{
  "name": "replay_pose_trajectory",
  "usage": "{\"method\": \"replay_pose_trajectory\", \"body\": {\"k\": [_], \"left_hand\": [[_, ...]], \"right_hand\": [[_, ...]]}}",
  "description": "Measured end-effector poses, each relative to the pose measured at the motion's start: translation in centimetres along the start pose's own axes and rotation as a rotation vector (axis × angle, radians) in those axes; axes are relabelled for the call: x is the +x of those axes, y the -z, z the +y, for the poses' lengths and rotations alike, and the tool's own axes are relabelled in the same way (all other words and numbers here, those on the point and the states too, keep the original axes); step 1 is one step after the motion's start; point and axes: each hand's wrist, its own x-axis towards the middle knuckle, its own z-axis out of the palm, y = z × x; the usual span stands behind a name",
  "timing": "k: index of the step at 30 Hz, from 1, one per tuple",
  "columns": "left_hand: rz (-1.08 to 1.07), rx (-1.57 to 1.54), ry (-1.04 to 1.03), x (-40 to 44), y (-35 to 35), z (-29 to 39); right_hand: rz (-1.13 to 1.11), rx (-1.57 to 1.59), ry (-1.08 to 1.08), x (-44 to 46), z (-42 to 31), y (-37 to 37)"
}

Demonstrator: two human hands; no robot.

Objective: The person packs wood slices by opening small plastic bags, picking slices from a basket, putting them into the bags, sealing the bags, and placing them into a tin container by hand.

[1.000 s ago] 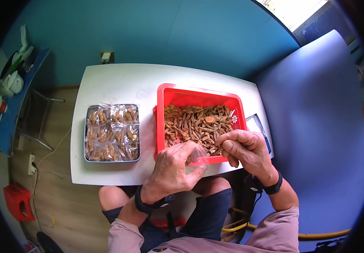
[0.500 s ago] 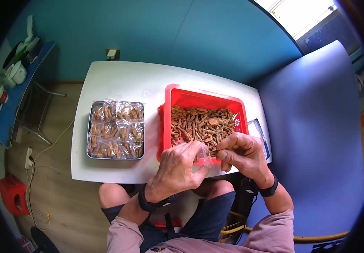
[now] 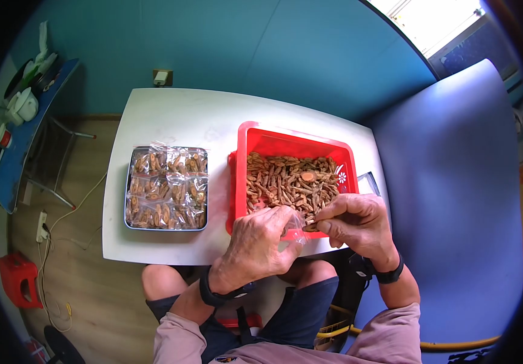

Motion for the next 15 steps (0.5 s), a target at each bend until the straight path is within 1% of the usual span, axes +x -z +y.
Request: {"method": "replay_pose_trajectory", "body": {"k": [7,9,10,12,13,15], "left_hand": [[0.000,0.018,0.000,0.1,0.0,0.2],[0.006,0.008,0.003,0.1,0.0,0.2],[0.009,0.016,0.000,0.1,0.0,0.2],[0.011,0.024,-0.001,0.1,-0.1,0.2],[0.017,0.022,-0.006,0.1,-0.1,0.1],[0.022,0.021,-0.011,0.1,-0.1,0.1]], "right_hand": [[-0.034,0.015,-0.109,0.5,0.3,-0.8],[-0.042,0.129,-0.121,0.6,0.4,-1.0],[-0.044,0.129,-0.121,0.6,0.6,-1.0],[-0.124,-0.019,-0.009,0.7,1.2,-1.0],[-0.125,-0.019,-0.009,0.7,1.0,-1.1],[-0.118,-0.165,0.032,0.8,0.5,-1.2]]}}
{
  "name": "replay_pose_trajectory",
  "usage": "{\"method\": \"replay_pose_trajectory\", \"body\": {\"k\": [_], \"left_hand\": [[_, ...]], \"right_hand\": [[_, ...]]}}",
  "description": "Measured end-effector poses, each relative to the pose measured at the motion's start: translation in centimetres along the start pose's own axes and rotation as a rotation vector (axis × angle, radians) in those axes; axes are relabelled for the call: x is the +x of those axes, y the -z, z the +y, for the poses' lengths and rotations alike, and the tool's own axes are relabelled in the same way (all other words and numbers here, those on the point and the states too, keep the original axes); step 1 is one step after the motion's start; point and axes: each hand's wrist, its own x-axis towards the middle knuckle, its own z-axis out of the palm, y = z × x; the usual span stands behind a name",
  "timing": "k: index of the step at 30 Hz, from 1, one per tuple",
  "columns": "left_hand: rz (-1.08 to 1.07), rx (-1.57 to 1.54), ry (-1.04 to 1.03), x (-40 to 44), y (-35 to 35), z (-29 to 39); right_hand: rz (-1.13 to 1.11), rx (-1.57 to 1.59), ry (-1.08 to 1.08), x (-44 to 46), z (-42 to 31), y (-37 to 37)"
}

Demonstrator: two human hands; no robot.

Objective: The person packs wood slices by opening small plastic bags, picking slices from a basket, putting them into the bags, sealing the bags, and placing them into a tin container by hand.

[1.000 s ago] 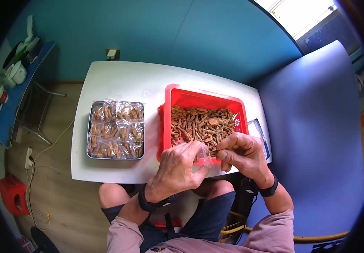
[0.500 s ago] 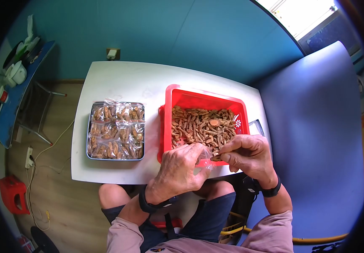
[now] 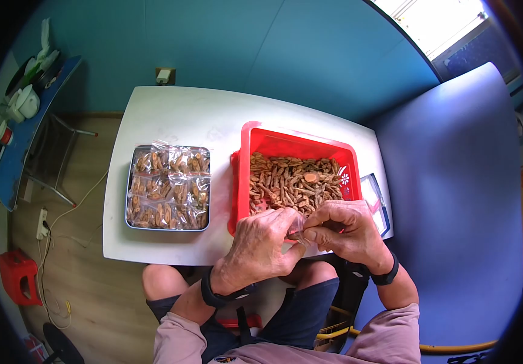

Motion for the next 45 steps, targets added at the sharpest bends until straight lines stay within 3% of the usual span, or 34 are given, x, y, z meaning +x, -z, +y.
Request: {"method": "replay_pose_trajectory", "body": {"k": [3,5,13,18,23,25,27,29,34,36,45], "left_hand": [[-0.011,-0.006,0.012,0.0,0.1,0.0],[-0.084,0.004,0.052,0.0,0.4,0.3],[-0.021,-0.010,0.005,0.1,0.2,0.1],[-0.046,-0.031,0.012,0.1,0.4,0.2],[-0.024,-0.036,0.015,0.0,0.4,0.1],[-0.029,-0.031,0.022,0.2,0.8,0.4],[-0.041,-0.029,0.029,0.2,1.2,0.7],[-0.064,-0.077,0.064,0.2,1.6,0.8],[-0.178,-0.202,0.035,0.3,1.6,1.1],[-0.200,-0.206,0.041,0.5,1.3,1.0],[-0.211,-0.200,0.066,0.7,1.0,0.0]], "right_hand": [[-0.011,-0.151,0.123,0.3,0.2,0.1],[-0.006,-0.176,0.130,0.2,0.0,0.1],[-0.091,-0.224,0.164,-0.2,0.9,0.4],[-0.280,-0.170,0.115,0.1,0.7,0.9],[-0.253,-0.027,0.190,0.7,1.6,2.1],[-0.244,0.182,0.005,1.0,1.4,2.9],[-0.156,0.169,0.153,2.4,2.7,3.4],[-0.109,0.214,-0.019,3.8,2.4,3.8],[-0.267,0.008,-0.075,10.0,6.6,2.5],[-0.236,-0.383,0.270,12.1,9.8,0.7],[-0.341,-0.563,0.151,15.7,12.2,-4.2]]}}
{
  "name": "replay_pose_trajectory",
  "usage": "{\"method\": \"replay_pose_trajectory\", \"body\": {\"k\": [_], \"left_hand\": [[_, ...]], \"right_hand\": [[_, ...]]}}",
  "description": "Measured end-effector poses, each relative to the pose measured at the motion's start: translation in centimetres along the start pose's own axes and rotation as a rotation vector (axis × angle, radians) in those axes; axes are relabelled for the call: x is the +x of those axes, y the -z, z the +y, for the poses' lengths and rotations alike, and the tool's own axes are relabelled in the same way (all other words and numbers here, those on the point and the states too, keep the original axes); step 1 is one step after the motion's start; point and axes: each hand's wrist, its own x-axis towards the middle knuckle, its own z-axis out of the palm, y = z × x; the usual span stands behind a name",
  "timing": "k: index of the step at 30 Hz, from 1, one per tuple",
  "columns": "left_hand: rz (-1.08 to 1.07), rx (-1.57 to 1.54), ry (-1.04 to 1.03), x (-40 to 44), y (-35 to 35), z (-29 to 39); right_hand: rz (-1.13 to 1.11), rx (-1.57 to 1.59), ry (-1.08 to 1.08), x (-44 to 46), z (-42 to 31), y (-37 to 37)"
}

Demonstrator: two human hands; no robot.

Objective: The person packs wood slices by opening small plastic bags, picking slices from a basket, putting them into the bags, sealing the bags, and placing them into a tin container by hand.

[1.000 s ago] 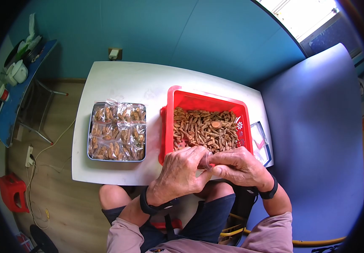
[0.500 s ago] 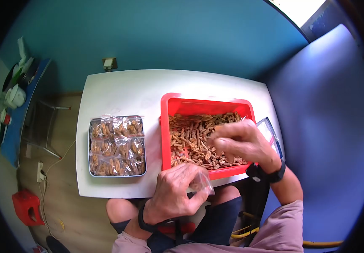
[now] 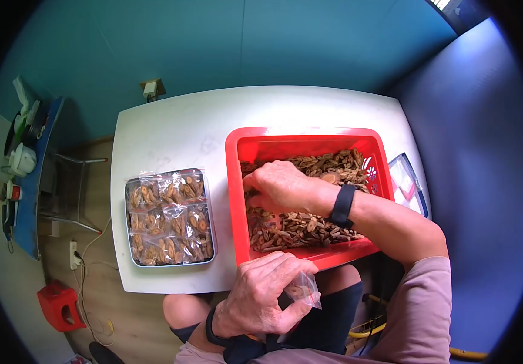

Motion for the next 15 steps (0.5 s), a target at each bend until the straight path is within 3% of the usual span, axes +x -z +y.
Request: {"method": "replay_pose_trajectory", "body": {"k": [7,9,12,15], "left_hand": [[0.004,0.002,0.000,0.0,0.0,0.2],[0.011,-0.004,-0.002,0.0,0.0,0.3],[0.036,0.017,0.006,0.0,0.2,0.5],[0.087,0.085,0.046,0.0,0.3,0.3]], "right_hand": [[0.079,-0.012,0.063,-0.7,0.4,-0.4],[0.063,0.247,-0.010,-1.4,0.3,1.1],[0.144,0.275,-0.068,-3.4,0.0,3.4],[0.215,0.656,-0.223,-6.1,-1.6,5.5]]}}
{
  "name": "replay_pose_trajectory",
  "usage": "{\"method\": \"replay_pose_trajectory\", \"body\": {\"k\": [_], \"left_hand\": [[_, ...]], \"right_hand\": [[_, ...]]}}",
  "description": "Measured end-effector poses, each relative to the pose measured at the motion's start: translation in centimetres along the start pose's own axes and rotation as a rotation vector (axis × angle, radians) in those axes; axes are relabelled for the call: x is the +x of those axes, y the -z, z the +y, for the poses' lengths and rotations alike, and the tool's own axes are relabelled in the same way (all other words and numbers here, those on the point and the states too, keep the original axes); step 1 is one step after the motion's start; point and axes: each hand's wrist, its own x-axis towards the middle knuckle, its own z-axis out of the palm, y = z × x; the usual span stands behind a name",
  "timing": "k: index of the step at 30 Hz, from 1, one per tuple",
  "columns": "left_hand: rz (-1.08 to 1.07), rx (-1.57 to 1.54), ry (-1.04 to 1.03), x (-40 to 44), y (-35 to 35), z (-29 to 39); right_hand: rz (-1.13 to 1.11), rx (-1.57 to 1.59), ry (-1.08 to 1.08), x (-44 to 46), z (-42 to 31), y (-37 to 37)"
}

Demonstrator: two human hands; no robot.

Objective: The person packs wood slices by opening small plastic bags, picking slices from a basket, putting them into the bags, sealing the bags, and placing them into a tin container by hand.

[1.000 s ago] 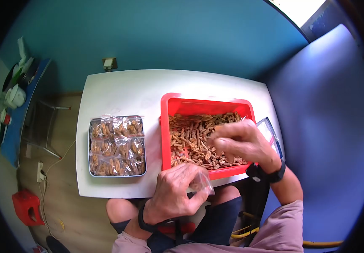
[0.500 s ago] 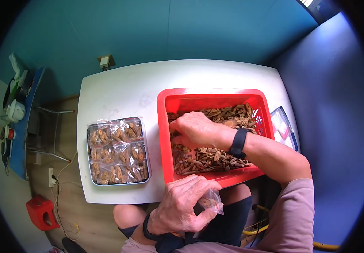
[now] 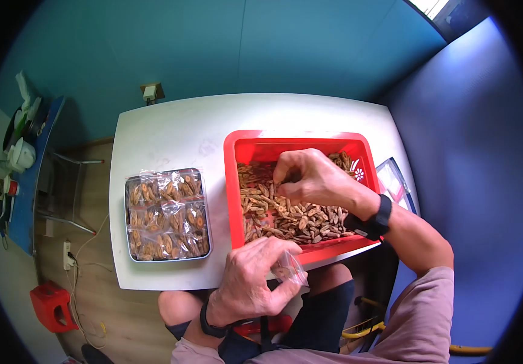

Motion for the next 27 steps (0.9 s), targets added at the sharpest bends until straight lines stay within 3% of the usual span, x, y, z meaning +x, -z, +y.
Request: {"method": "replay_pose_trajectory", "body": {"k": [1,8,14,27], "left_hand": [[0.004,-0.005,-0.006,-0.1,-0.1,-0.2],[0.051,0.062,0.000,-0.2,-0.5,0.1],[0.062,0.067,-0.005,-0.4,-0.7,0.2],[0.061,0.059,-0.009,-0.4,-0.8,-0.4]], "right_hand": [[0.012,0.151,-0.049,-1.0,-0.4,0.3],[0.070,0.229,0.084,-8.5,-2.5,0.6],[0.274,0.374,0.141,-11.8,-3.1,-2.1],[0.199,0.183,0.249,-11.7,-4.3,-2.0]]}}
